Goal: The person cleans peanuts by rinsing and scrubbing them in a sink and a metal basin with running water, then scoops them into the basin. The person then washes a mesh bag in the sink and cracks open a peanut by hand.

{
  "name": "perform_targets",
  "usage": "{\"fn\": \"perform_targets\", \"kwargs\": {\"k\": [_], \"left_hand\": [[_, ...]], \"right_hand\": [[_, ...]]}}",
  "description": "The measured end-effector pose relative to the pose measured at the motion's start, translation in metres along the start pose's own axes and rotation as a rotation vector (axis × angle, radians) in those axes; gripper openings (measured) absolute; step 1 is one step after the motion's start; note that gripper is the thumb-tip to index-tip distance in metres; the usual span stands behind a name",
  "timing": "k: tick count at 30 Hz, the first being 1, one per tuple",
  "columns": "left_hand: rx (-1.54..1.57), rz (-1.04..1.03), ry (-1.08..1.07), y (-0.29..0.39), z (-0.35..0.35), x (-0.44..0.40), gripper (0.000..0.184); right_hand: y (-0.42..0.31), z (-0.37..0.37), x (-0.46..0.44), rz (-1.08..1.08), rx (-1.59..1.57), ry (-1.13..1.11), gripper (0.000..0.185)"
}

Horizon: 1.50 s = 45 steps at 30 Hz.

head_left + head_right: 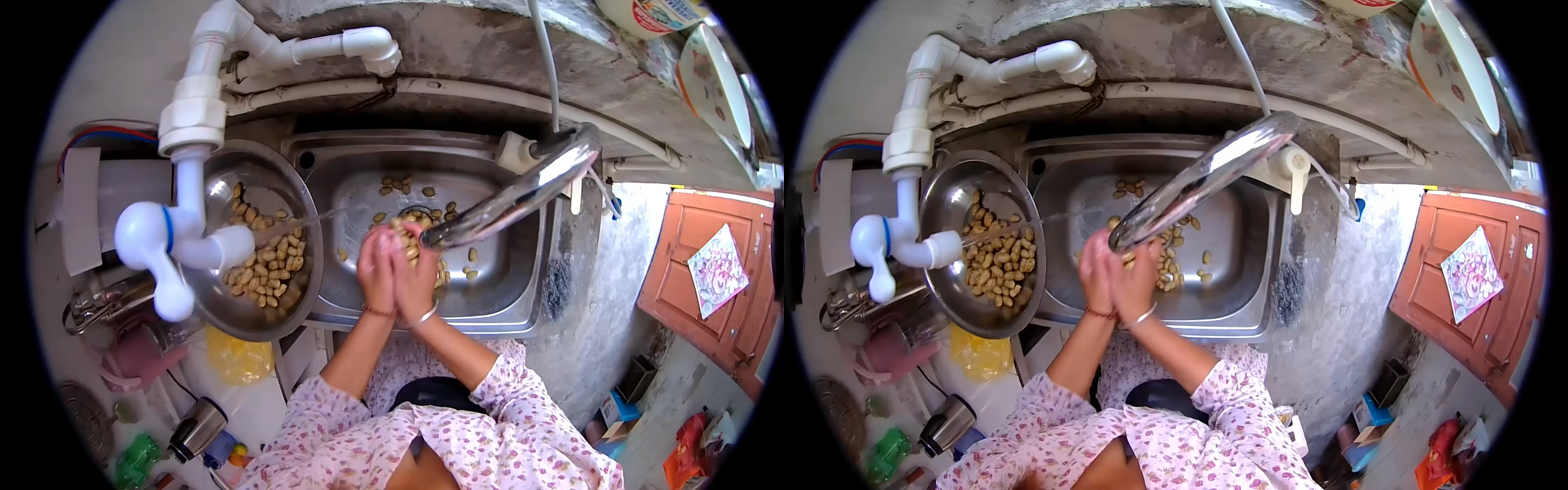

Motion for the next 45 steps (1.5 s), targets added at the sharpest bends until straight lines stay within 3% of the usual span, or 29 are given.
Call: {"fn": "perform_targets", "kwargs": {"k": [3, 5, 8, 11, 12, 15, 17, 18, 19, 20, 21, 23, 25, 27, 29, 31, 33, 37, 39, 40, 41, 43, 45], "left_hand": [[-0.094, -0.296, 0.003, 0.061, 0.05, 0.024, 0.024], [-0.143, -0.413, 0.054, 0.114, 0.075, 0.036, 0.025], [-0.121, -0.206, 0.357, 0.142, 0.112, 0.025, 0.031], [-0.043, -0.128, 0.28, 0.083, 0.227, -0.04, 0.037], [0.123, 0.037, 0.399, 0.122, 0.196, -0.034, 0.04], [0.285, 0.063, 0.488, 0.135, 0.189, -0.037, 0.039], [-0.096, -0.15, 0.457, 0.136, 0.191, -0.028, 0.033], [-0.282, -0.324, 0.486, 0.143, 0.181, -0.019, 0.03], [-0.473, -0.493, 0.51, 0.148, 0.164, -0.007, 0.027], [-0.41, -0.607, 0.39, 0.142, 0.155, 0.004, 0.023], [-0.349, -0.715, 0.263, 0.136, 0.144, 0.015, 0.021], [-0.473, -0.666, -0.152, 0.121, 0.108, 0.027, 0.017], [-0.553, -0.34, -0.35, 0.092, 0.051, 0.019, 0.019], [-0.689, -0.423, -0.372, 0.02, 0.027, -0.018, 0.024], [-0.925, -0.426, -0.156, -0.053, 0.015, -0.06, 0.029], [-1.07, -0.364, -0.045, -0.092, 0.004, -0.103, 0.034], [-1.131, -0.544, 0.0, -0.102, -0.007, -0.14, 0.031], [-1.365, -0.332, -0.313, -0.105, -0.017, -0.147, 0.024], [-1.503, -0.228, -0.476, -0.091, -0.012, -0.122, 0.023], [-1.705, -0.126, -0.566, -0.089, -0.011, -0.111, 0.023], [-1.577, -0.12, -0.427, -0.083, -0.001, -0.082, 0.025], [-1.458, -0.097, -0.391, -0.156, 0.029, -0.073, 0.028], [-1.338, -0.021, -0.425, -0.163, 0.042, -0.059, 0.03]], "right_hand": [[-0.078, -0.006, 0.028, 0.218, -0.049, -0.081, 0.029], [-0.117, -0.025, 0.04, 0.22, -0.182, -0.222, 0.029], [-0.132, -0.08, 0.052, 0.105, -0.327, -0.327, 0.034], [-0.121, -0.133, 0.064, -0.02, -0.384, -0.49, 0.033], [-0.114, -0.139, 0.066, 0.028, -0.381, -0.533, 0.035], [-0.096, -0.136, 0.072, 0.161, -0.217, -0.575, 0.034], [-0.101, -0.104, 0.055, 0.08, -0.297, -0.654, 0.026], [-0.099, -0.086, 0.047, 0.064, -0.379, -0.562, 0.02], [-0.096, -0.065, 0.029, 0.272, -0.211, -0.452, 0.016], [-0.08, -0.05, 0.015, 0.204, -0.158, -0.384, 0.014], [-0.062, -0.032, -0.002, 0.002, -0.13, -0.369, 0.015], [0.01, -0.012, -0.041, -0.012, 0.072, -0.215, 0.017], [0.131, 0.01, -0.085, 0.099, 0.362, -0.224, 0.023], [0.151, 0.029, -0.104, 0.191, 0.717, -0.141, 0.026], [0.178, 0.04, -0.118, 0.197, 1.006, -0.067, 0.032], [0.189, 0.041, -0.12, 0.215, 1.018, -0.056, 0.034], [0.182, 0.023, -0.115, 0.171, 1.069, 0.013, 0.035], [0.155, -0.004, -0.104, 0.182, 0.94, -0.467, 0.035], [0.138, -0.009, -0.072, 0.241, 0.936, -0.496, 0.034], [0.144, -0.009, -0.059, 0.434, 0.89, -0.417, 0.033], [0.152, -0.006, -0.051, 0.348, 0.907, -0.523, 0.034], [0.143, 0.003, -0.036, 0.226, 0.943, -0.707, 0.035], [0.127, 0.01, -0.027, -0.049, 0.837, -0.866, 0.041]]}}
Point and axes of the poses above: each hand's wrist, its own x-axis away from the middle knuckle, its own z-axis out of the back of the hand, y = z × x, the point moved 1 cm from there along -x, towards the middle knuckle, and after that the axes turned 4 degrees about z, right-handed, at the moved point
